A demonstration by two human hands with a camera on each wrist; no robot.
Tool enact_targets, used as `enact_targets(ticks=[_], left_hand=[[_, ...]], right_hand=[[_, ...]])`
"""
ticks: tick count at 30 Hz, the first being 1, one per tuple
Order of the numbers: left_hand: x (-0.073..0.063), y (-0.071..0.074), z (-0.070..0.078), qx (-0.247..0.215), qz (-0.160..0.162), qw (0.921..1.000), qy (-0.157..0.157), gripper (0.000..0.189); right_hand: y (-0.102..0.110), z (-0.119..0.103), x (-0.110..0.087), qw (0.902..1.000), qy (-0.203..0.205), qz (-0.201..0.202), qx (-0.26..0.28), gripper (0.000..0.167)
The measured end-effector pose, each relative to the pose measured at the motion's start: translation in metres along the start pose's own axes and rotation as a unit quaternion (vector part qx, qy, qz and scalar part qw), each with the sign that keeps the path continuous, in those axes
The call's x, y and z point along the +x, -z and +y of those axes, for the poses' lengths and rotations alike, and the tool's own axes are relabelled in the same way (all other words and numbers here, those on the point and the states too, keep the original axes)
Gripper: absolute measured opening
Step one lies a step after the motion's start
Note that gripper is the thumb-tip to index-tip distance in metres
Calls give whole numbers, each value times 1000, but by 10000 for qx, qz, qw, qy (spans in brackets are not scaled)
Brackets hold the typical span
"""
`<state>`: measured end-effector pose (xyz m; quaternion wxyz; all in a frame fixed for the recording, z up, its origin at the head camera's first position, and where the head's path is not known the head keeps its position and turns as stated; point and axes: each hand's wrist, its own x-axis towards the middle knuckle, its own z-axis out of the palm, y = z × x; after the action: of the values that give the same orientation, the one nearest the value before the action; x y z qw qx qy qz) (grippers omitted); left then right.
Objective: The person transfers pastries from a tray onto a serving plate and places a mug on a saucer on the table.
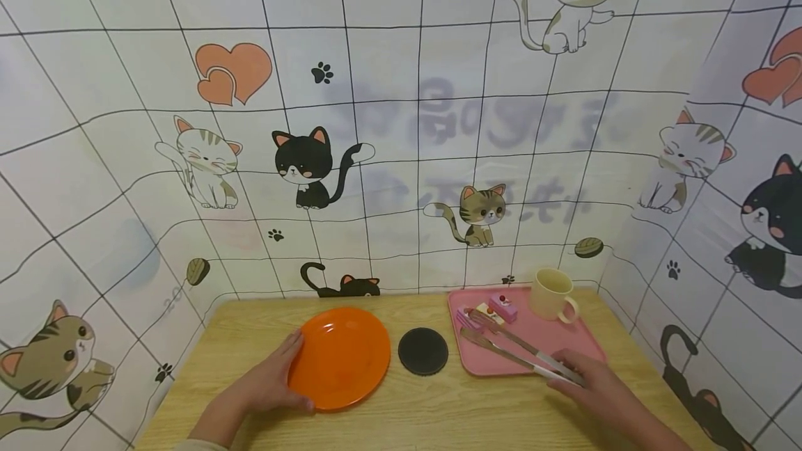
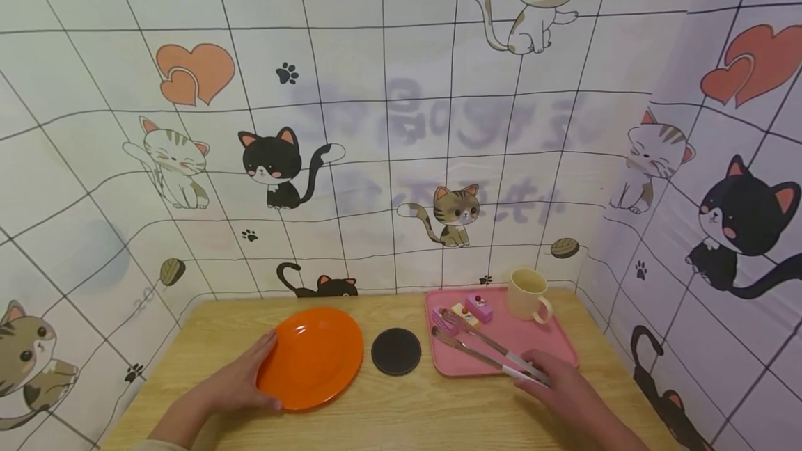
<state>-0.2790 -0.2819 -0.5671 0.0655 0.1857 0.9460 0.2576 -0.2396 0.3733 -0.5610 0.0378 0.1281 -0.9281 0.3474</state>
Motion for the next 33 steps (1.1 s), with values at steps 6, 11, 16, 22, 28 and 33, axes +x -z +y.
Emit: enact_targets(ticks=[6,11,16,22,28,33], left_hand=[[0,0,1,-39,-28,10000,-8,144],[1,0,-1,39,-7,10000,-46,145],[3,-2,-4,49,-31,10000,8,146],[5,-4,-6,30,-59,10000,62,146],[5,-3,-7,10,-61,10000,58,149],[6,-4,-8,-1,-52,10000,37,150]], right_hand=[[-2,-5,2,9990,-293,158,-305,27],[-5,-9,3,9973,-521,261,-437,27],[-11,-10,4,9965,-450,511,-483,24],[-17,-11,5,9958,-365,611,-569,24],[-18,-16,7,9958,-642,384,-532,23],[-19,-19,9,9955,-722,275,-547,21]])
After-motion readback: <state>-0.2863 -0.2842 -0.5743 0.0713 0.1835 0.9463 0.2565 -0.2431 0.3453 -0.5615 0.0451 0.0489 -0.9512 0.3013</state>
